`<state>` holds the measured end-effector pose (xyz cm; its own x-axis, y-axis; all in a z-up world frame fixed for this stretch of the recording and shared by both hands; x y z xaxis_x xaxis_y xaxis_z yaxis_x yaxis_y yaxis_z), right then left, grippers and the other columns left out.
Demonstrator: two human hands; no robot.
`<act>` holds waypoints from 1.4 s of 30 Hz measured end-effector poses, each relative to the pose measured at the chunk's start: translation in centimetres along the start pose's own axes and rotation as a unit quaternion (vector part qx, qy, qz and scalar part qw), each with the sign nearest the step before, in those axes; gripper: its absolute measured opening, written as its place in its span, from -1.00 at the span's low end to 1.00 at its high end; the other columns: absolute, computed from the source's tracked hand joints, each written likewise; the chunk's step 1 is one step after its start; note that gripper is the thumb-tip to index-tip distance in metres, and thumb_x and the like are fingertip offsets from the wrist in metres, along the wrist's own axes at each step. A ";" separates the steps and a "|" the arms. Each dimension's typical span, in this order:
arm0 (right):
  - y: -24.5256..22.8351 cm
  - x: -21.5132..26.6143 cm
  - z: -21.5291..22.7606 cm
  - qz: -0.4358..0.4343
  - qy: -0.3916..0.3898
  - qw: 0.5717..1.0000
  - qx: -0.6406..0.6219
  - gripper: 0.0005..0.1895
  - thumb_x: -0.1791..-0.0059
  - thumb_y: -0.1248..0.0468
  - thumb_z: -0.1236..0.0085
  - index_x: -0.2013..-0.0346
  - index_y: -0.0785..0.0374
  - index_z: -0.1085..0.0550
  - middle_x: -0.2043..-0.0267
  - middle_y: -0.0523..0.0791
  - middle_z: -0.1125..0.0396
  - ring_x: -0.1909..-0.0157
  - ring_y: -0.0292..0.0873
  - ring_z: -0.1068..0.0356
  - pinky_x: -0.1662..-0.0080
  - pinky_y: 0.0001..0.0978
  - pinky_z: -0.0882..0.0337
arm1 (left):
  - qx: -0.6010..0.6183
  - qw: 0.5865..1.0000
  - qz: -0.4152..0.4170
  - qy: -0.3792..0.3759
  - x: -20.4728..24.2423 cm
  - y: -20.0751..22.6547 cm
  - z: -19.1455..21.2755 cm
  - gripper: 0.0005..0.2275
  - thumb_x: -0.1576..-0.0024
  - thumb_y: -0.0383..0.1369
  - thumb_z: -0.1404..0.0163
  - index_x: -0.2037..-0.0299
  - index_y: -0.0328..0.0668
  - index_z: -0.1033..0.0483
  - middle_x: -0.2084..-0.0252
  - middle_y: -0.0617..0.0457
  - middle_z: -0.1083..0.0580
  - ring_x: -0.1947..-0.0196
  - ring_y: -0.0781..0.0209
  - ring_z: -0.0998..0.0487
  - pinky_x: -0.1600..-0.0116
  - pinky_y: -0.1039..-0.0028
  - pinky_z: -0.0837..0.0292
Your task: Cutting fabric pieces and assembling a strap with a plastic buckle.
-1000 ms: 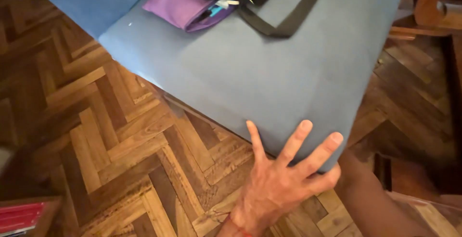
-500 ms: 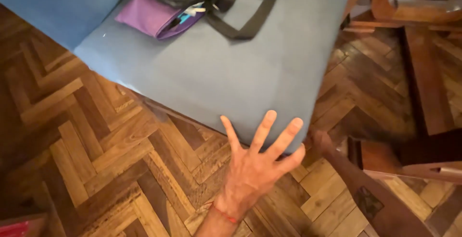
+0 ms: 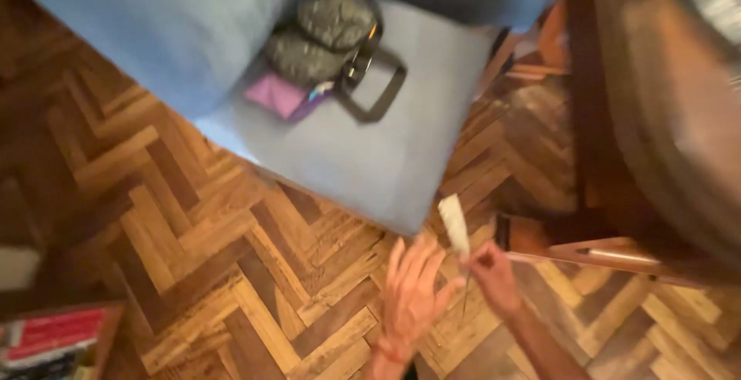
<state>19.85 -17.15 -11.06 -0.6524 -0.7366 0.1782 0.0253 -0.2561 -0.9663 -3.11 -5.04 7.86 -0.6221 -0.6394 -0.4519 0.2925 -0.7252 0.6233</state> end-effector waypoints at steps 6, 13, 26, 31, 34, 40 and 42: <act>-12.3 14.5 4.0 -0.026 0.000 0.995 -0.092 -0.49 0.23 0.49 -0.84 0.48 0.10 -0.51 0.49 -0.25 -0.33 0.44 -0.38 -0.20 0.34 -0.48 -0.18 | 0.182 0.858 0.472 -0.087 1.4 10.9 1.4 -0.73 -0.06 0.03 -0.40 0.41 0.09 -0.83 0.43 0.09 -0.78 0.38 0.14 -0.72 0.05 0.27 -0.61; -33.0 19.8 11.4 -0.160 -0.145 0.957 -0.193 -0.74 0.06 0.45 -0.76 0.25 0.45 -0.72 0.35 0.03 -0.70 0.34 -0.20 -0.61 0.24 -0.39 -0.55 | 0.199 0.859 0.466 -0.071 -3.7 21.4 9.9 -0.64 0.10 0.16 -0.48 0.49 0.12 -0.87 0.61 0.18 -0.76 0.52 0.33 -0.76 0.23 0.41 -0.65; -49.1 25.0 20.3 -0.137 -0.043 0.989 -0.034 -0.45 -0.04 0.30 -0.80 0.52 0.14 -0.44 0.51 -0.27 -0.25 0.40 -0.36 -0.17 0.33 -0.38 -0.12 | 0.285 0.891 0.285 -0.211 -20.0 34.6 16.5 -0.53 -0.27 -0.01 -0.41 0.54 0.00 -0.48 0.60 0.22 -0.38 0.49 0.35 -0.31 0.27 0.27 -0.34; -53.3 22.7 24.5 -0.198 0.051 0.979 -0.017 -0.73 -0.06 0.15 -0.67 0.28 0.21 -0.69 0.34 -0.24 -0.51 0.32 -0.37 -0.37 0.21 -0.49 -0.37 | 0.276 0.897 0.259 -0.230 -25.4 36.1 11.2 -0.66 -0.23 0.04 -0.38 0.38 0.00 -0.73 0.52 0.25 -0.46 0.42 0.34 -0.33 0.25 0.26 -0.32; -56.5 20.3 28.9 -0.263 0.122 0.955 -0.064 -0.78 -0.05 0.24 -0.51 0.05 0.20 -0.71 0.27 0.02 -0.72 0.37 -0.11 -0.71 0.45 -0.26 -0.69 | 0.218 0.928 0.225 -0.203 -28.9 35.0 6.9 -0.45 -0.27 -0.04 -0.41 0.51 -0.03 -0.26 0.53 0.16 -0.22 0.41 0.18 -0.16 0.24 0.09 -0.19; -56.2 11.6 40.1 -0.262 0.095 0.958 -0.067 -0.48 -0.02 0.09 -0.67 -0.09 0.39 -0.66 0.17 0.10 -0.65 0.28 0.02 -0.72 0.36 -0.12 -0.81 | 0.192 0.911 0.318 -0.179 -35.7 30.9 -2.8 -0.71 -0.21 0.01 -0.41 0.18 0.02 -0.85 0.32 -0.04 -0.76 0.29 -0.12 -0.79 0.05 0.10 -0.65; -55.3 8.1 42.9 -0.218 0.081 0.971 -0.046 -0.48 -0.04 0.07 -0.65 -0.15 0.33 -0.68 0.04 0.13 -0.65 0.22 0.05 -0.73 0.34 -0.05 -0.81 | 0.173 0.923 0.312 -0.147 -36.5 27.0 -8.0 -0.71 -0.18 0.04 -0.43 0.16 0.09 -0.82 0.31 0.09 -0.77 0.29 0.03 -0.81 0.09 0.25 -0.67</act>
<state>45.68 -35.76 51.82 -0.6963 -0.4609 0.5502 -0.3431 -0.4595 -0.8192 33.31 -3.33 36.11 -0.5953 -0.7717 0.2240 0.4429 -0.0825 0.8928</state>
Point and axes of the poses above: each hand's wrist, its own x-axis away from the middle knuckle, its own z-axis out of the back of the hand, y = z × x, the point moved 2 cm from there along -x, towards the middle knuckle
